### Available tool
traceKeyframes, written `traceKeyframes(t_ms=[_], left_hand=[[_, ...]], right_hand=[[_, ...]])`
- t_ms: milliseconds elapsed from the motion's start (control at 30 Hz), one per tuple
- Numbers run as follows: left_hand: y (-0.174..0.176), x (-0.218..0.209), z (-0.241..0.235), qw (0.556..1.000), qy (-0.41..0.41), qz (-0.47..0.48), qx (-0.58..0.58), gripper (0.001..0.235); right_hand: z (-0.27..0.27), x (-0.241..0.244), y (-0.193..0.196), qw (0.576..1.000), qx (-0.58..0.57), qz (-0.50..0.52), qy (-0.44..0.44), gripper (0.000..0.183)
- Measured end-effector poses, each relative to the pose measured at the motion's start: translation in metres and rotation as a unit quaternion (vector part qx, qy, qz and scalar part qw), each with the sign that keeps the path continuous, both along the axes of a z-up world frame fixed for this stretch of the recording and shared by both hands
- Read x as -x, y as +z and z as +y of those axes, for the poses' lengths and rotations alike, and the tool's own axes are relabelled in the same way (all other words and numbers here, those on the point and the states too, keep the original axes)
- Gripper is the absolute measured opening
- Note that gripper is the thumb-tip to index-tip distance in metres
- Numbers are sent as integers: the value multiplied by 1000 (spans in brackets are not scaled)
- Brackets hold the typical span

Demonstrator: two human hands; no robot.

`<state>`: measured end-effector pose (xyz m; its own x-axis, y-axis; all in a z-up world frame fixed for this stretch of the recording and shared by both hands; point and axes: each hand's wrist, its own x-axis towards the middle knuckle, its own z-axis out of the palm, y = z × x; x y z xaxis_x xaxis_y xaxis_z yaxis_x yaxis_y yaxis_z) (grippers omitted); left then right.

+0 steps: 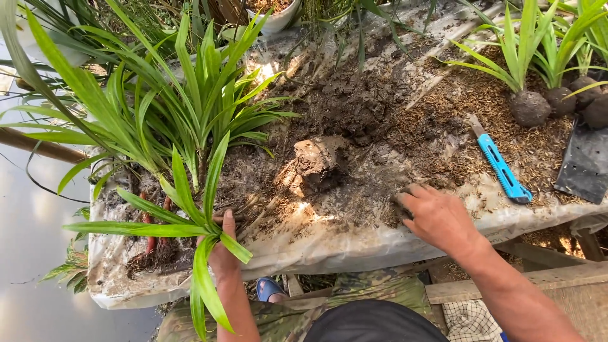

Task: The person holds a green leafy plant and uses both hands to pack dark soil or mud around its base. The person continues to shape and compact the soil around the plant's roots on a white-covered surface.

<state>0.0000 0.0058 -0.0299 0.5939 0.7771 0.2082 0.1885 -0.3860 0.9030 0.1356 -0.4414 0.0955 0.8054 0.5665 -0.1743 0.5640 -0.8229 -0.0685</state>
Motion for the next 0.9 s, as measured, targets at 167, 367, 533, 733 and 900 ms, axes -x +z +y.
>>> traceKeyframes(t_ms=[167, 367, 533, 733, 900], left_hand=[[14, -2, -3, 1000, 3, 8, 0, 30], [7, -3, -2, 1000, 11, 20, -3, 31], [12, -1, -4, 999, 21, 39, -14, 31], [9, -2, -4, 999, 19, 28, 16, 33], [7, 3, -2, 998, 35, 52, 14, 33]], right_hand=[[0, -34, -40, 992, -94, -71, -36, 31], [26, -70, -50, 979, -109, -170, -41, 29], [41, -66, -63, 986, -44, -157, -47, 55], [45, -80, -38, 972, -93, -210, -44, 33], [26, -127, -11, 938, -287, -132, -139, 7]])
